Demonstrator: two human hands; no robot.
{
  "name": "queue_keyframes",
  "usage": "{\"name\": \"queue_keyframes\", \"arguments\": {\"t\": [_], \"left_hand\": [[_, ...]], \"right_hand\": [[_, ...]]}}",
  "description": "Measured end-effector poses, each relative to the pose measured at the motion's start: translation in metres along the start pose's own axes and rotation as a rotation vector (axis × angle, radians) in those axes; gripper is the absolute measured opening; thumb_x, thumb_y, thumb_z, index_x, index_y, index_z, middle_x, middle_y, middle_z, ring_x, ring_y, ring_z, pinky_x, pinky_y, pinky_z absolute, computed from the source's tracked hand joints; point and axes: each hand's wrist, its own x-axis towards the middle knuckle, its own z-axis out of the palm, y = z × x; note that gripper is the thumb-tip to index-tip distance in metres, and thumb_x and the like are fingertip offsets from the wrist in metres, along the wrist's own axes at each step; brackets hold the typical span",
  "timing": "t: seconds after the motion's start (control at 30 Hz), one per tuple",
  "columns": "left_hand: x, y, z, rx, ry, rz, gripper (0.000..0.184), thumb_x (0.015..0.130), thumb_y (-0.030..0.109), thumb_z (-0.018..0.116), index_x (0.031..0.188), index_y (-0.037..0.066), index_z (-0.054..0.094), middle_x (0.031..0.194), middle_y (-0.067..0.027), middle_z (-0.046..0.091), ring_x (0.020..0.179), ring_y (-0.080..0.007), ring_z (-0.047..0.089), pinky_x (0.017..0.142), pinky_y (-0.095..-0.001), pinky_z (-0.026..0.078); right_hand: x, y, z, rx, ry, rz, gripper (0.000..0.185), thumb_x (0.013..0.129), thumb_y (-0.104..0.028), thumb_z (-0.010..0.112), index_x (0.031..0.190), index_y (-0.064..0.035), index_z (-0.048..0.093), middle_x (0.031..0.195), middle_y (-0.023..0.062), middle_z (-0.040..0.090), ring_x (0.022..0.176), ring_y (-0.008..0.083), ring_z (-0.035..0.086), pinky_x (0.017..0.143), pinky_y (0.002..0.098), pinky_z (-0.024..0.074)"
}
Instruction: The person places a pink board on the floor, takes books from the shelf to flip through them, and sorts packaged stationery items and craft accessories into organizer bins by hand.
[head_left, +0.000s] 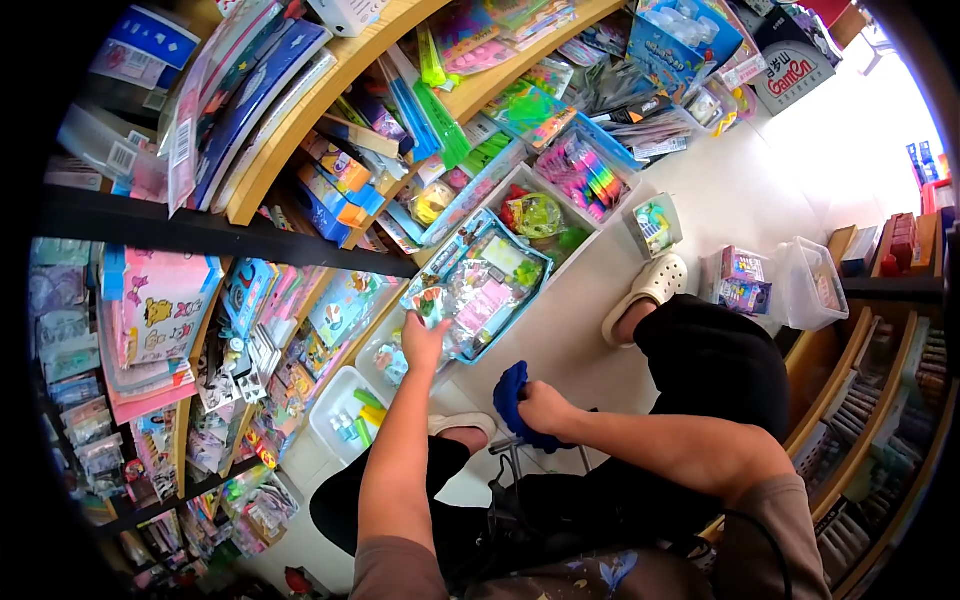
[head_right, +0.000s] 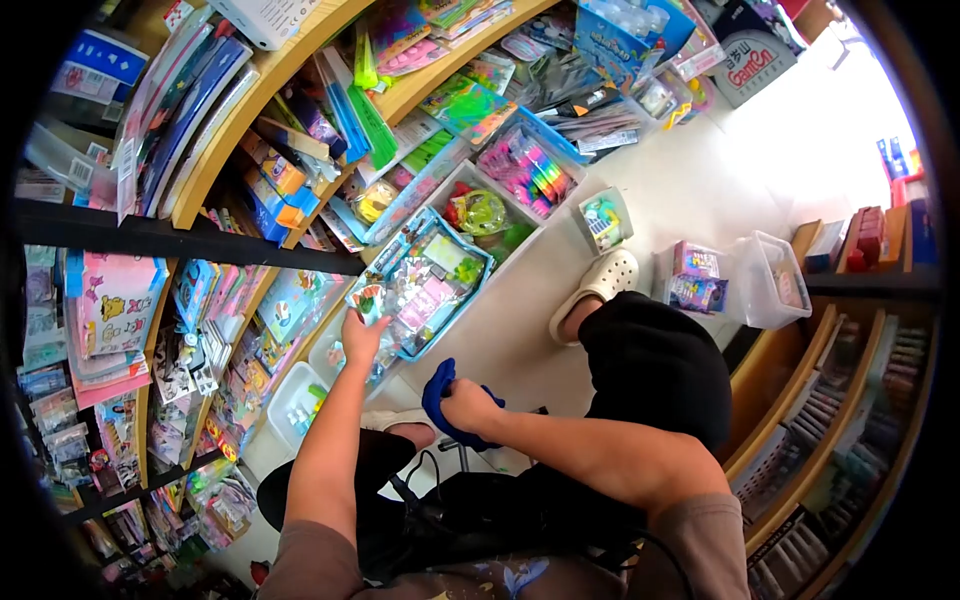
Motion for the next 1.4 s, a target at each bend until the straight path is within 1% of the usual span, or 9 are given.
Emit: {"name": "queue_keyframes", "arguments": {"t": [0.13, 0.17, 0.23, 0.4, 0.53, 0.67, 0.83, 1.07, 1.4], "left_hand": [[-0.03, -0.042, 0.026, -0.329, -0.164, -0.022, 0.032, 0.068, 0.021, 0.074, 0.082, 0.0, 0.055, 0.07, -0.0058, 0.059, 0.058, -0.0124, 0.051, 0.054, -0.0295, 0.042], [-0.068, 0.023, 0.003, -0.115, -0.264, -0.075, 0.026, 0.075, 0.013, 0.067, 0.096, 0.001, 0.055, 0.083, -0.0044, 0.062, 0.069, -0.0106, 0.057, 0.061, -0.0258, 0.046], [-0.11, 0.013, 0.038, -0.675, -0.334, 0.007, 0.027, 0.084, 0.011, 0.056, 0.109, 0.003, 0.052, 0.096, -0.0061, 0.061, 0.085, -0.0144, 0.058, 0.076, -0.027, 0.046], [-0.16, 0.07, 0.039, -1.464, -0.474, -0.58, 0.045, 0.092, 0.041, 0.037, 0.121, 0.008, 0.045, 0.117, -0.0084, 0.052, 0.106, -0.0205, 0.051, 0.092, -0.0356, 0.04], [-0.171, 0.092, 0.03, -1.378, -0.616, -0.711, 0.054, 0.091, 0.049, 0.031, 0.128, 0.011, 0.038, 0.126, -0.0066, 0.045, 0.113, -0.0202, 0.046, 0.096, -0.0345, 0.036], [-0.184, 0.066, 0.049, -0.984, -0.49, -0.376, 0.042, 0.092, 0.029, 0.04, 0.128, 0.007, 0.036, 0.12, -0.0075, 0.05, 0.108, -0.0201, 0.05, 0.093, -0.0324, 0.039], [-0.181, 0.072, 0.004, -0.97, -0.725, -0.426, 0.03, 0.09, 0.023, 0.047, 0.114, 0.005, 0.049, 0.095, -0.0035, 0.058, 0.08, -0.0105, 0.056, 0.072, -0.0231, 0.045], [-0.17, 0.059, 0.012, -1.165, -0.369, -0.382, 0.015, 0.09, 0.019, 0.049, 0.096, 0.007, 0.056, 0.085, 0.0004, 0.058, 0.072, -0.0084, 0.054, 0.065, -0.0233, 0.044], [-0.133, -0.069, 0.043, -0.938, 0.088, -0.68, 0.034, 0.089, 0.032, 0.051, 0.095, -0.001, 0.054, 0.084, -0.0078, 0.059, 0.069, -0.0163, 0.056, 0.063, -0.0291, 0.046]], "right_hand": [[0.021, 0.019, 0.01, 0.356, 0.108, -0.033, 0.026, 0.077, -0.015, 0.049, 0.087, 0.0051, 0.06, 0.077, 0.0197, 0.061, 0.073, 0.0264, 0.06, 0.067, 0.0345, 0.0454], [0.022, 0.016, 0.006, 0.383, 0.068, 0.009, 0.023, 0.079, -0.013, 0.048, 0.089, 0.0033, 0.059, 0.079, 0.0163, 0.062, 0.074, 0.0224, 0.06, 0.067, 0.0328, 0.0456], [0.016, 0.008, 0.003, 0.407, 0.094, -0.063, 0.022, 0.079, -0.012, 0.048, 0.094, 0.002, 0.057, 0.082, 0.0154, 0.062, 0.075, 0.0209, 0.059, 0.068, 0.0315, 0.0456], [0.019, 0.024, 0.015, 0.294, 0.259, -0.284, 0.028, 0.079, -0.01, 0.053, 0.104, 0.0014, 0.051, 0.093, 0.0176, 0.061, 0.086, 0.0276, 0.06, 0.077, 0.0326, 0.0445], [0.049, 0.04, 0.01, 0.344, 0.371, -0.276, 0.015, 0.08, -0.008, 0.053, 0.093, -0.0022, 0.059, 0.08, 0.0059, 0.062, 0.073, 0.0129, 0.055, 0.067, 0.027, 0.0441], [0.043, 0.021, -0.025, 0.212, 0.555, -0.117, 0.02, 0.075, -0.014, 0.055, 0.091, -0.0021, 0.059, 0.087, 0.0175, 0.062, 0.083, 0.0304, 0.06, 0.072, 0.0368, 0.0452], [0.053, 0.014, -0.049, 0.344, 0.629, -0.184, 0.016, 0.079, -0.013, 0.054, 0.091, -0.0033, 0.06, 0.079, 0.013, 0.063, 0.072, 0.0257, 0.062, 0.065, 0.0345, 0.046], [0.035, 0.001, -0.033, 1.066, -0.094, 0.103, 0.011, 0.081, -0.013, 0.053, 0.085, -0.0054, 0.06, 0.074, 0.0045, 0.06, 0.06, 0.0135, 0.057, 0.055, 0.0286, 0.0465], [-0.015, 0.007, 0.006, 0.597, -0.594, 0.256, 0.018, 0.082, -0.016, 0.054, 0.093, -0.0026, 0.058, 0.076, 0.0068, 0.061, 0.059, 0.0154, 0.059, 0.053, 0.03, 0.0489]]}}
